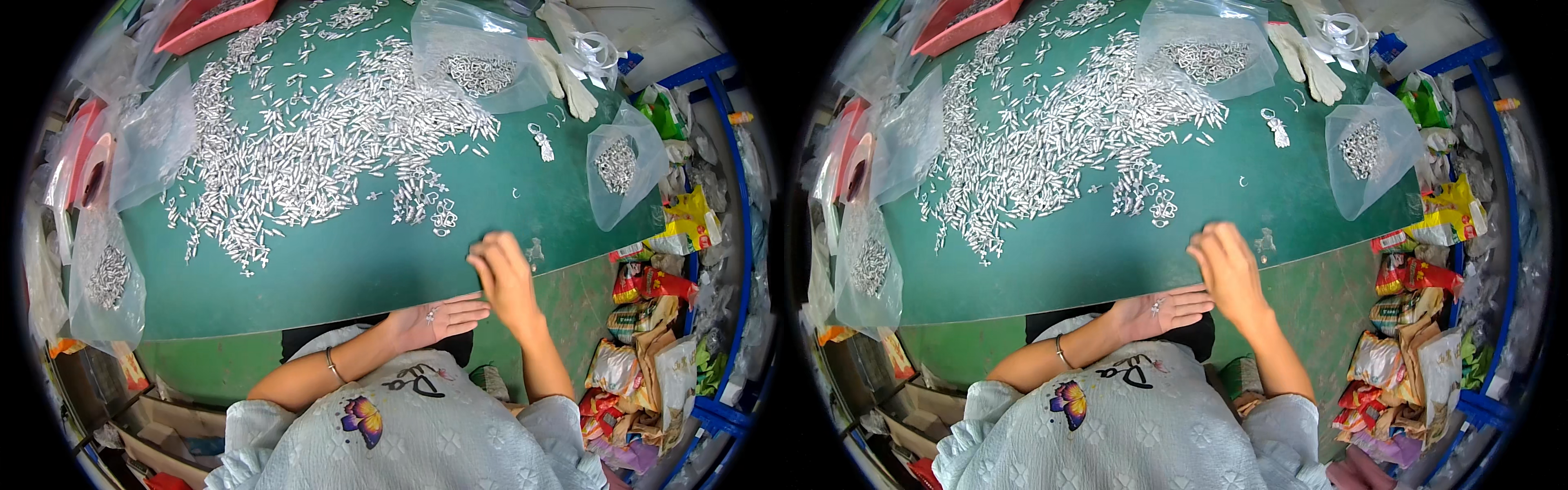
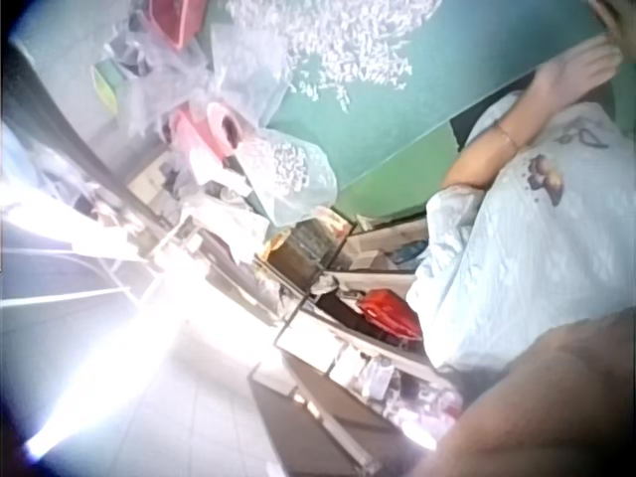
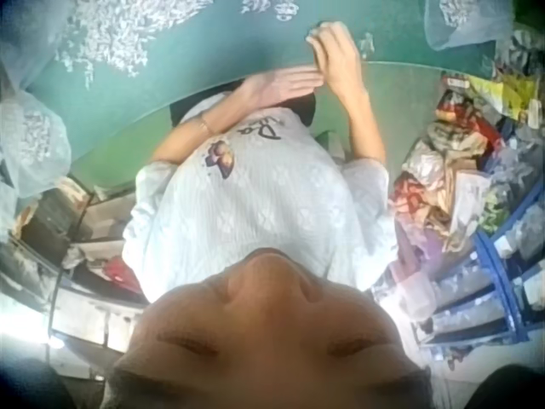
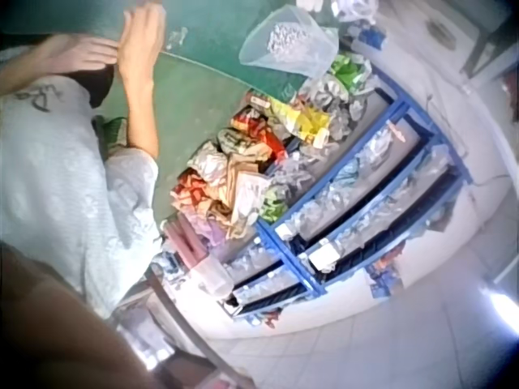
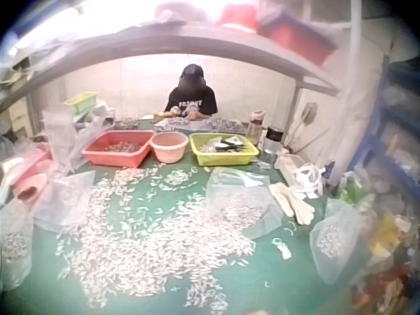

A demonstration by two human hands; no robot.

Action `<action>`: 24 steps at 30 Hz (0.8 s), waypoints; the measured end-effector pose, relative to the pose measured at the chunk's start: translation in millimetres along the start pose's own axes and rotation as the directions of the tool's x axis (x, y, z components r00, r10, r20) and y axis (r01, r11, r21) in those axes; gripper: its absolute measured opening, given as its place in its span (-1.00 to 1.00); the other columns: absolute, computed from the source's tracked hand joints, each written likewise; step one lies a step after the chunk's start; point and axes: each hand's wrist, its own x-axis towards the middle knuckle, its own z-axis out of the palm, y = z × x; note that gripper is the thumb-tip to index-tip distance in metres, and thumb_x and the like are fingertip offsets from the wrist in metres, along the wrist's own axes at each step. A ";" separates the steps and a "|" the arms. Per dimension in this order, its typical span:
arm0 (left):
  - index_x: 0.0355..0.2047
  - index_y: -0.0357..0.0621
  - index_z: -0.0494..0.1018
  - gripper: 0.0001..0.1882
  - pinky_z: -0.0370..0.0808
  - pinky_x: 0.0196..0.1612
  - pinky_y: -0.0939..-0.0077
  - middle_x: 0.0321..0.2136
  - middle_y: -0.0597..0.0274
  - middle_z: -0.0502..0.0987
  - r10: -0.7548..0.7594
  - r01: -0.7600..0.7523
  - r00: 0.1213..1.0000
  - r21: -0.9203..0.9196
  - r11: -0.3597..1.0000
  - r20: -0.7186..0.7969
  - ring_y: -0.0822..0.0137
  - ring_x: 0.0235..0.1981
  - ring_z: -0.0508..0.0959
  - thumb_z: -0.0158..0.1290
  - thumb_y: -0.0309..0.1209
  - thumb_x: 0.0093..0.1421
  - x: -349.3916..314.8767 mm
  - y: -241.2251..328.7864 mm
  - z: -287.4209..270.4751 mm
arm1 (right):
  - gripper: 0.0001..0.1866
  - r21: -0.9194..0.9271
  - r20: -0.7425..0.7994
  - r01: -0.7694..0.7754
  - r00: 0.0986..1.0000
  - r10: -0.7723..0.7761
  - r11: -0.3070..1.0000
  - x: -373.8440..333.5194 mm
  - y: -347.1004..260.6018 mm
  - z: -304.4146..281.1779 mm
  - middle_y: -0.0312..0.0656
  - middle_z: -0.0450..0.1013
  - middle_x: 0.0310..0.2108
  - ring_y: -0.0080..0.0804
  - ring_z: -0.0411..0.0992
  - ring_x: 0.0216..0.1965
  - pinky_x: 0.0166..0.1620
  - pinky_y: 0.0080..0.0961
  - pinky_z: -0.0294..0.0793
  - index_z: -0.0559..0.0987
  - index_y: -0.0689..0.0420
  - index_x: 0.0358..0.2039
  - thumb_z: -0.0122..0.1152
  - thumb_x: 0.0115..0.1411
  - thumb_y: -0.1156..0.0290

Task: The person sorts small silver metal pieces on a green table, picking them up and placing them into piles. They occasionally transfer sorted pieces into a clear plastic bag. Another person is visible in the background also working at the table.

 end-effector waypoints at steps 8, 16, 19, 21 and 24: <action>0.11 -0.50 0.25 -0.42 0.48 0.13 0.18 0.03 -0.20 0.43 0.034 -0.032 0.999 -0.194 0.980 0.010 0.04 0.02 0.52 -0.33 -0.13 0.43 -6.3 -2.9 -5.0 | -0.74 0.142 -0.043 0.132 0.991 -0.127 0.981 23.5 -33.1 -2.9 -0.10 0.41 -0.29 -0.09 0.42 -0.26 -0.24 -0.27 0.44 0.56 0.24 -0.24 0.32 0.01 0.57; -0.07 -0.34 0.47 -0.69 0.59 -0.32 0.61 -0.38 0.15 0.59 0.074 -0.032 0.982 0.234 0.972 -0.175 0.40 -0.39 0.62 -0.15 -0.37 0.39 -14.7 3.0 -22.0 | -0.83 0.015 -0.125 -0.005 0.992 0.006 1.000 37.5 17.0 5.0 -0.08 0.41 -0.24 -0.13 0.42 -0.22 -0.21 -0.30 0.44 0.53 0.25 -0.31 0.28 0.05 0.62; -0.08 -0.32 0.48 -0.69 0.59 -0.31 0.59 -0.39 0.17 0.59 0.075 -0.014 0.973 0.269 0.963 -0.219 0.40 -0.40 0.61 -0.15 -0.36 0.39 -15.1 1.5 -16.3 | -0.86 -0.154 -0.208 -0.056 0.978 0.023 0.987 40.5 27.8 -6.2 -0.05 0.41 -0.20 -0.08 0.39 -0.20 -0.16 -0.28 0.41 0.53 0.26 -0.29 0.22 0.09 0.64; -0.07 -0.34 0.47 -0.68 0.59 -0.29 0.58 -0.38 0.16 0.58 0.069 -0.009 0.976 0.277 0.961 -0.209 0.39 -0.38 0.61 -0.16 -0.36 0.39 -15.7 0.7 -14.2 | -0.83 -0.201 -0.263 -0.095 0.964 0.040 0.975 44.3 24.9 -7.1 -0.06 0.41 -0.18 -0.08 0.36 -0.17 -0.12 -0.27 0.38 0.54 0.24 -0.26 0.22 0.09 0.61; -0.03 -0.37 0.44 -0.65 0.59 -0.26 0.54 -0.34 0.12 0.58 0.077 -0.018 0.973 0.258 0.966 -0.219 0.36 -0.35 0.61 -0.20 -0.34 0.40 -15.7 1.1 -11.0 | -0.80 -0.216 -0.118 0.038 0.991 -0.065 0.976 54.7 2.5 0.3 -0.08 0.41 -0.16 -0.10 0.36 -0.17 -0.09 -0.31 0.35 0.55 0.20 -0.25 0.26 0.07 0.57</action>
